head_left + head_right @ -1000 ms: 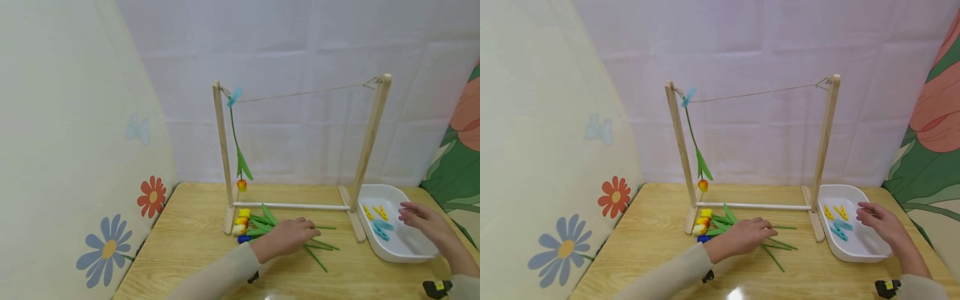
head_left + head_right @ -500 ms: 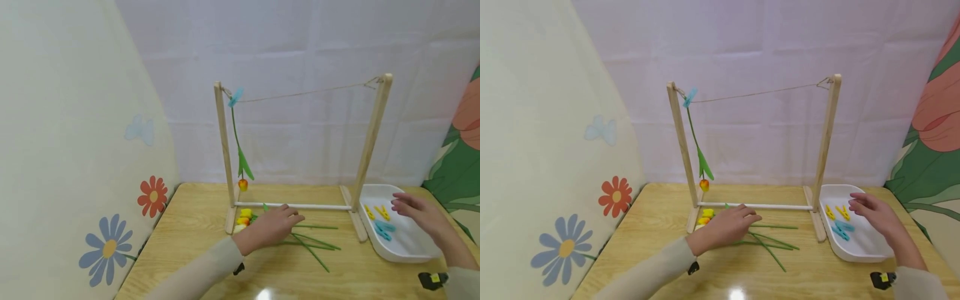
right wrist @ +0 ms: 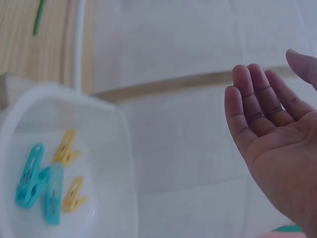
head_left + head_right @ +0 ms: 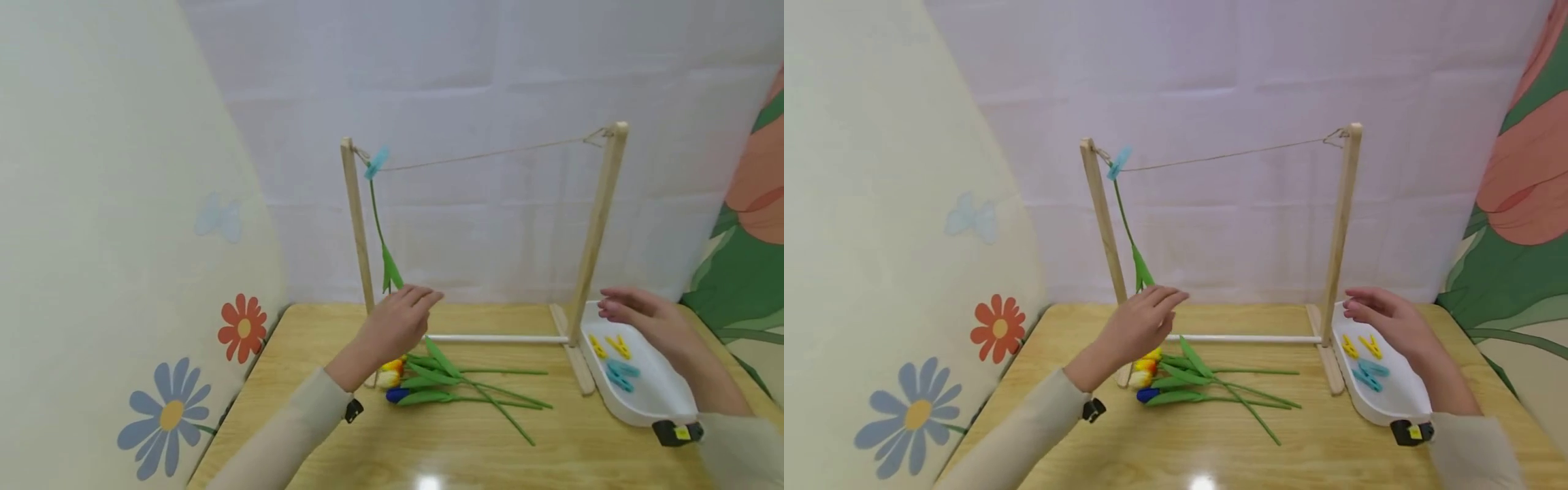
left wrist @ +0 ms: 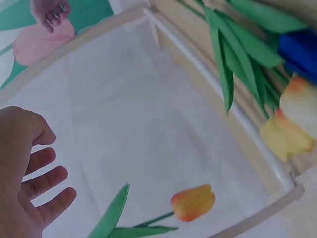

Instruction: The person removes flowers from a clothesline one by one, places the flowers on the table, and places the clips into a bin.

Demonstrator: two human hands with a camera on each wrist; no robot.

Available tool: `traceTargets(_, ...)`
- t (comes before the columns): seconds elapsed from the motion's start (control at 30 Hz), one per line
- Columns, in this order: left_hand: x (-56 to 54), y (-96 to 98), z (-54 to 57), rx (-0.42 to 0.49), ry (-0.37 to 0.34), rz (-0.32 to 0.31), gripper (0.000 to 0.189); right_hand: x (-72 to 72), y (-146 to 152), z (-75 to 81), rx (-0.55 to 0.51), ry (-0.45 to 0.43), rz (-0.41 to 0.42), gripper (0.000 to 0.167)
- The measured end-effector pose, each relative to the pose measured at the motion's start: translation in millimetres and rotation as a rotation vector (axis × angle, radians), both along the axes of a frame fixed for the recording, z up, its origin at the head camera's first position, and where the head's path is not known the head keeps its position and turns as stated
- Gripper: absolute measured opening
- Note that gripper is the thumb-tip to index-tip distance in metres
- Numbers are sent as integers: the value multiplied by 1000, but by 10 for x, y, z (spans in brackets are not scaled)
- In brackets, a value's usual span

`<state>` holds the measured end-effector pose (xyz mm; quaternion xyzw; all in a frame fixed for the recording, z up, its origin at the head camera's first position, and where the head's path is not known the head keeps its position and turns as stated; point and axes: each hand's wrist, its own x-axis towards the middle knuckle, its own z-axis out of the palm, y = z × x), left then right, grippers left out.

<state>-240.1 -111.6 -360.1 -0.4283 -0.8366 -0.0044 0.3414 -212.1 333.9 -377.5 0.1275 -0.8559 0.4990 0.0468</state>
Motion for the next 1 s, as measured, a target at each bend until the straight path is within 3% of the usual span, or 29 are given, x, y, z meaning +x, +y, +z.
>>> traceTargets(0.13, -60, -127, 104, 93, 23, 29, 42, -31, -199, 155, -19, 25, 43, 46)
traceTargets(0.3, -120, -199, 182, 248, 21, 70, 44, -68, -414, 357, -99, 94, 150, 34)
traceTargets(0.57, -252, -252, 321, 503, -47, 130, 52, -251, -851, 756, -175, 129, 250, 32)
traceTargets(0.67, -279, -248, 348, 546, -74, 135, 57, -333, -993, 868, -258, 147, 272, 30)
traceTargets(0.83, -297, -219, 388, 616, -111, 132, 67, -503, -1211, 986, -522, 183, 325, 25)
traceTargets(1.0, -340, -140, 455, 704, -258, 190, 75, -614, -1417, 1121, -727, 190, 335, 20)
